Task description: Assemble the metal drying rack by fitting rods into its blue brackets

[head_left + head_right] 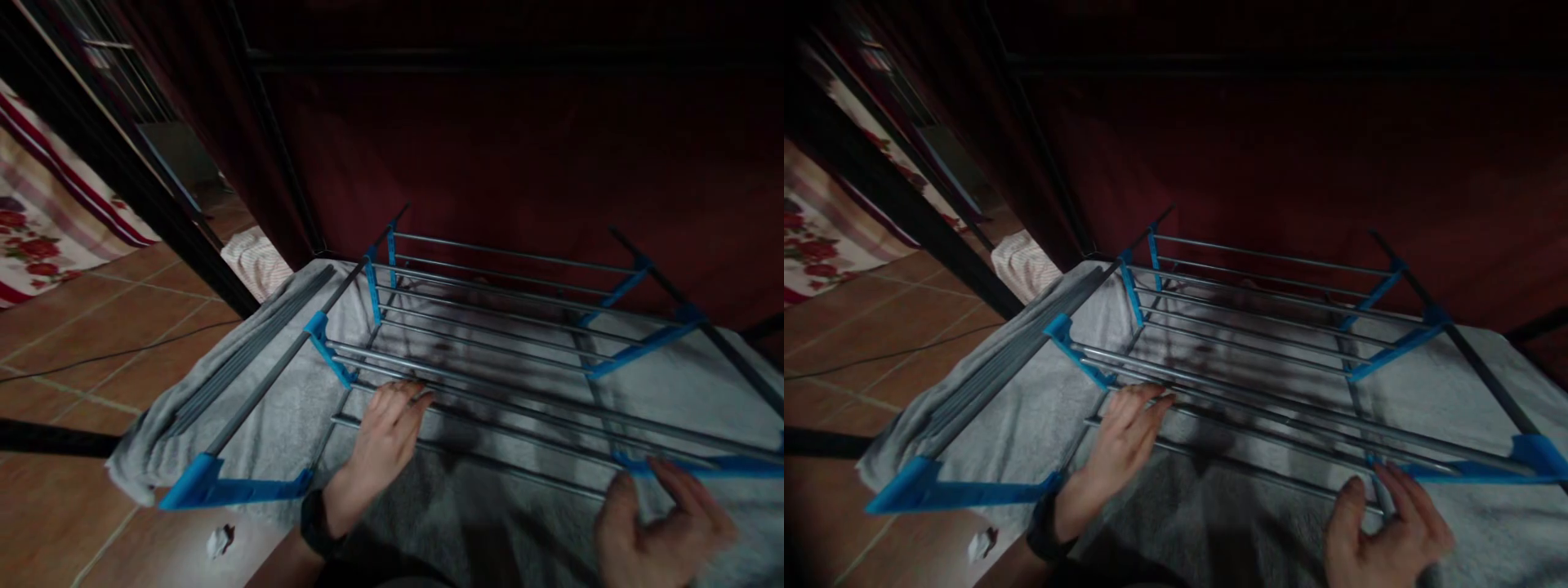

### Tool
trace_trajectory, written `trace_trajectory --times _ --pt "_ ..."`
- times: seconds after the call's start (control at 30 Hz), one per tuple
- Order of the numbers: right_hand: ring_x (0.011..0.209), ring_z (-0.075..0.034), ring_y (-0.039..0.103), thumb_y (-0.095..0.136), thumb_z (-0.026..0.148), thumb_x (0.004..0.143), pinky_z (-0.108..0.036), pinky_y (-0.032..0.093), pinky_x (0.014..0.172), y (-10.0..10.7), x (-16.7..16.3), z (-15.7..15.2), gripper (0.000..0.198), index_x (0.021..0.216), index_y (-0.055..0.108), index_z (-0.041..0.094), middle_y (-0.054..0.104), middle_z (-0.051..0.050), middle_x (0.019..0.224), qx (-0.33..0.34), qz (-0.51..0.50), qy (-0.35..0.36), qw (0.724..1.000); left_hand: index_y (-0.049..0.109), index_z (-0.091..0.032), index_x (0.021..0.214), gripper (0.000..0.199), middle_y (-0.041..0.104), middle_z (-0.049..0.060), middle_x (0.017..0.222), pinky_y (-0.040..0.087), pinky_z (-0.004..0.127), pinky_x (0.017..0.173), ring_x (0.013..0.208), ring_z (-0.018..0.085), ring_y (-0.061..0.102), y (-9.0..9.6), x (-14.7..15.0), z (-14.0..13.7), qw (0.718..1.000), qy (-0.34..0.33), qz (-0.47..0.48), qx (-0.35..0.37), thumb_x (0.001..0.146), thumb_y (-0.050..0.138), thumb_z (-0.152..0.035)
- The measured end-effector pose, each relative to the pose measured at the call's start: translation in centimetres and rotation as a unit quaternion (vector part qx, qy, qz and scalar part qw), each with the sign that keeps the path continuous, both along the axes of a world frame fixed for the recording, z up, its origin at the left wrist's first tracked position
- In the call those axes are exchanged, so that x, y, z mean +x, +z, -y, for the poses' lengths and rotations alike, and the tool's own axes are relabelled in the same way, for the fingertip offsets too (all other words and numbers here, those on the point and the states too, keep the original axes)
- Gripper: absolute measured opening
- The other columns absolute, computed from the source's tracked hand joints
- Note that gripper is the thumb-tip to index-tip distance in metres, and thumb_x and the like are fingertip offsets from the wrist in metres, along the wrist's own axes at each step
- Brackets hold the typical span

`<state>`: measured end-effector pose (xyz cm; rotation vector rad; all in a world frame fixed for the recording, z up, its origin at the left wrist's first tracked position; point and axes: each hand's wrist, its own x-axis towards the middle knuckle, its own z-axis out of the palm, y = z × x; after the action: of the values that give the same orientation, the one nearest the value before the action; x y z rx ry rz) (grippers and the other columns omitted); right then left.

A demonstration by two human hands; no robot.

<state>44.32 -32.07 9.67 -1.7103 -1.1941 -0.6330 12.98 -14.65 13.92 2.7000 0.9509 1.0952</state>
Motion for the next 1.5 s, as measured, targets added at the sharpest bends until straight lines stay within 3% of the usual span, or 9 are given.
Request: trace_trajectory --times 0.1,0.3,0.47,0.57,0.67,0.8,1.07,1.17,1.5 --pt "0.108 -0.035 0.066 0.066 0.019 0.095 -0.055 0.052 0.096 2.7 -2.6 -3.0 0.031 0.125 0.069 0.022 0.069 -0.015 0.117 -0.043 0.074 0.052 0.995 0.071 -0.025 0.123 0.029 0.073 0.007 0.107 0.055 0.036 0.092 0.103 0.02 0.068 0.5 -1.2 -0.5 0.99 0.086 0.11 0.001 0.105 0.051 -0.014" --pt "0.125 -0.033 0.062 0.058 0.014 0.1 -0.056 0.048 0.108 5.8 -6.6 -8.7 0.04 0.139 0.06 0.023 0.069 -0.015 0.132 -0.106 0.185 0.109 0.971 0.064 -0.023 0.097 0.012 0.065 0.002 0.09 0.054 0.031 0.081 0.086 0.018 0.063 -1.6 -2.4 -2.3 0.893 0.246 0.355 -0.128 0.104 0.055 -0.027" --pt "0.11 -0.026 0.068 0.051 0.013 0.104 -0.049 0.044 0.112 7.3 -8.6 -11.6 0.035 0.137 0.059 0.02 0.075 -0.011 0.124 -0.161 0.256 0.182 0.936 0.058 -0.024 0.118 0.019 0.066 0.009 0.12 0.056 0.039 0.096 0.111 0.023 0.064 -4.0 -4.0 -3.4 0.839 0.354 0.392 -0.131 0.1 0.059 -0.031" --pt "0.096 -0.024 0.069 0.055 0.018 0.105 -0.041 0.049 0.097 7.8 -9.1 -12.5 0.026 0.129 0.064 0.018 0.078 -0.008 0.109 -0.165 0.274 0.183 0.93 0.055 -0.023 0.134 0.038 0.063 0.014 0.136 0.054 0.047 0.107 0.123 0.026 0.063 -4.3 -4.4 -5.2 0.84 0.348 0.392 -0.138 0.097 0.061 -0.03" --pt "0.089 -0.023 0.069 0.06 0.024 0.105 -0.037 0.049 0.088 8.3 -9.0 -13.0 0.021 0.125 0.067 0.018 0.078 -0.008 0.102 -0.139 0.274 0.181 0.934 0.057 -0.022 0.134 0.041 0.068 0.013 0.13 0.052 0.049 0.112 0.121 0.026 0.066 -4.0 -4.0 -7.1 0.839 0.305 0.421 -0.158 0.094 0.058 -0.027" --pt "0.086 -0.021 0.069 0.062 0.024 0.105 -0.036 0.049 0.085 8.5 -8.6 -13.2 0.02 0.123 0.067 0.018 0.078 -0.006 0.1 -0.121 0.27 0.196 0.935 0.059 -0.019 0.134 0.042 0.07 0.014 0.128 0.054 0.046 0.11 0.12 0.028 0.068 -3.3 -3.2 -8.2 0.851 0.238 0.436 -0.168 0.096 0.062 -0.035" --pt "0.082 -0.019 0.069 0.062 0.023 0.105 -0.034 0.049 0.082 8.3 -8.5 -13.2 0.019 0.123 0.068 0.02 0.078 -0.004 0.096 -0.112 0.272 0.204 0.934 0.061 -0.02 0.14 0.044 0.072 0.013 0.128 0.058 0.041 0.103 0.108 0.023 0.073 -1.9 -3.3 -9.5 0.859 0.218 0.447 -0.122 0.102 0.059 -0.043" --pt "0.082 -0.018 0.069 0.058 0.021 0.107 -0.034 0.049 0.084 8.3 -8.5 -13.3 0.019 0.123 0.068 0.02 0.078 -0.004 0.096 -0.113 0.276 0.198 0.934 0.064 -0.021 0.138 0.041 0.071 0.013 0.133 0.057 0.04 0.105 0.116 0.024 0.071 -1.6 -3.1 -10.3 0.854 0.212 0.467 -0.083 0.101 0.061 -0.041" --pt "0.083 -0.018 0.067 0.065 0.023 0.104 -0.034 0.049 0.083 8.2 -8.1 -12.9 0.022 0.124 0.068 0.015 0.077 -0.005 0.097 -0.105 0.283 0.202 0.932 0.067 -0.02 0.128 0.031 0.073 0.012 0.115 0.059 0.039 0.093 0.101 0.023 0.071 -3.2 -2.0 -10.8 0.862 0.237 0.449 -0.001 0.106 0.053 -0.035"
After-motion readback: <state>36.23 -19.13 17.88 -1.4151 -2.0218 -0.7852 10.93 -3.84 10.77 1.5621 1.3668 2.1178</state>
